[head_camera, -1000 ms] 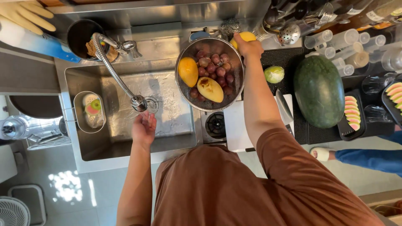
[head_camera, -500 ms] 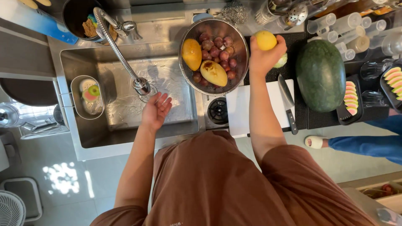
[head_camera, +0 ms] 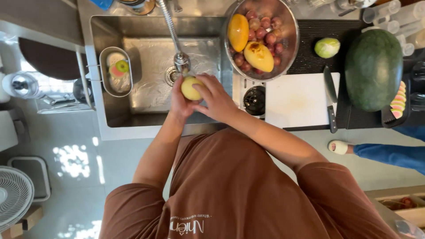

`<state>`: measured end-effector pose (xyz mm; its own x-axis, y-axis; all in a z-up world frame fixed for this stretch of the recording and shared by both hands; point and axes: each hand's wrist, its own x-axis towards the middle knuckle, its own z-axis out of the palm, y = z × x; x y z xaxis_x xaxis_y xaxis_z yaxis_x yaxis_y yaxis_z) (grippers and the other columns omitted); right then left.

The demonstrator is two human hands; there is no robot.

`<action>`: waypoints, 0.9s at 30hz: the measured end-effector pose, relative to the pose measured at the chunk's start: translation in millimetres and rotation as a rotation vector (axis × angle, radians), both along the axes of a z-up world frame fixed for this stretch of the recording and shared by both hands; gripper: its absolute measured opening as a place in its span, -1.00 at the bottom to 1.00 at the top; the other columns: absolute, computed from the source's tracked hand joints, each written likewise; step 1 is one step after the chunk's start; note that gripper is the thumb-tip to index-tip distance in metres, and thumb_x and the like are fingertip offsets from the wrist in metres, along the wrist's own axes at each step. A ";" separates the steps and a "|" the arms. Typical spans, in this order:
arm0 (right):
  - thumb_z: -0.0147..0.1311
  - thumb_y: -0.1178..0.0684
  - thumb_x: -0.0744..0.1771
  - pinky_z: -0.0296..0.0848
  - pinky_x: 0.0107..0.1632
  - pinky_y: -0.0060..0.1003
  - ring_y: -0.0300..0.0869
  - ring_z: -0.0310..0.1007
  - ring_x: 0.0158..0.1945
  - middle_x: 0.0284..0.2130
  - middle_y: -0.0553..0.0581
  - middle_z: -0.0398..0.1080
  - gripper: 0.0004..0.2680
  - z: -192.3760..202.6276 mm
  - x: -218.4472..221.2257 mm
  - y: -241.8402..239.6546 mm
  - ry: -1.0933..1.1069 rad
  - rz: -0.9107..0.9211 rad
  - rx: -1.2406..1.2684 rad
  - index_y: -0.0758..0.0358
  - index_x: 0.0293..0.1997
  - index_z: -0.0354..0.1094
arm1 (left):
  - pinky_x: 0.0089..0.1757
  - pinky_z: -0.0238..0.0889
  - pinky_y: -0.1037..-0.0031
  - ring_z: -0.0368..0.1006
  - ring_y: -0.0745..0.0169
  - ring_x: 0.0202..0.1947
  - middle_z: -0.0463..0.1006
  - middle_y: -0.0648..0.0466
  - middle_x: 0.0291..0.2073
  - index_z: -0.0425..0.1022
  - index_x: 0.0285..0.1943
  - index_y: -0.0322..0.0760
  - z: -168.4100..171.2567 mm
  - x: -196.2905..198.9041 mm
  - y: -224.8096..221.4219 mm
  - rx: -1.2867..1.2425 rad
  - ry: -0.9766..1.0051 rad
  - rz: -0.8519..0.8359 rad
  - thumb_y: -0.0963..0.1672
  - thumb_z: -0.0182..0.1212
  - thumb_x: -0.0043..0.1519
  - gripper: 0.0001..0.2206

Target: Slicing guava and other fruits, then placing them into plastic containers.

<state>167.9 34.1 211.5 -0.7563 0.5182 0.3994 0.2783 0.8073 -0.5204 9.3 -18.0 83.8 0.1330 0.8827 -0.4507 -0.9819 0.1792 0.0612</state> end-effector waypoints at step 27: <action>0.39 0.07 0.29 0.47 0.25 -0.19 -0.03 0.51 0.18 0.14 0.24 0.45 -0.52 50.5 93.9 50.8 0.207 -0.522 -0.589 0.25 0.33 0.23 | -0.41 0.21 0.44 0.29 0.33 -0.56 0.44 0.15 -0.43 0.40 -0.24 -0.07 -157.5 -123.0 52.0 -0.033 0.144 -0.103 -0.09 -0.18 0.27 -0.81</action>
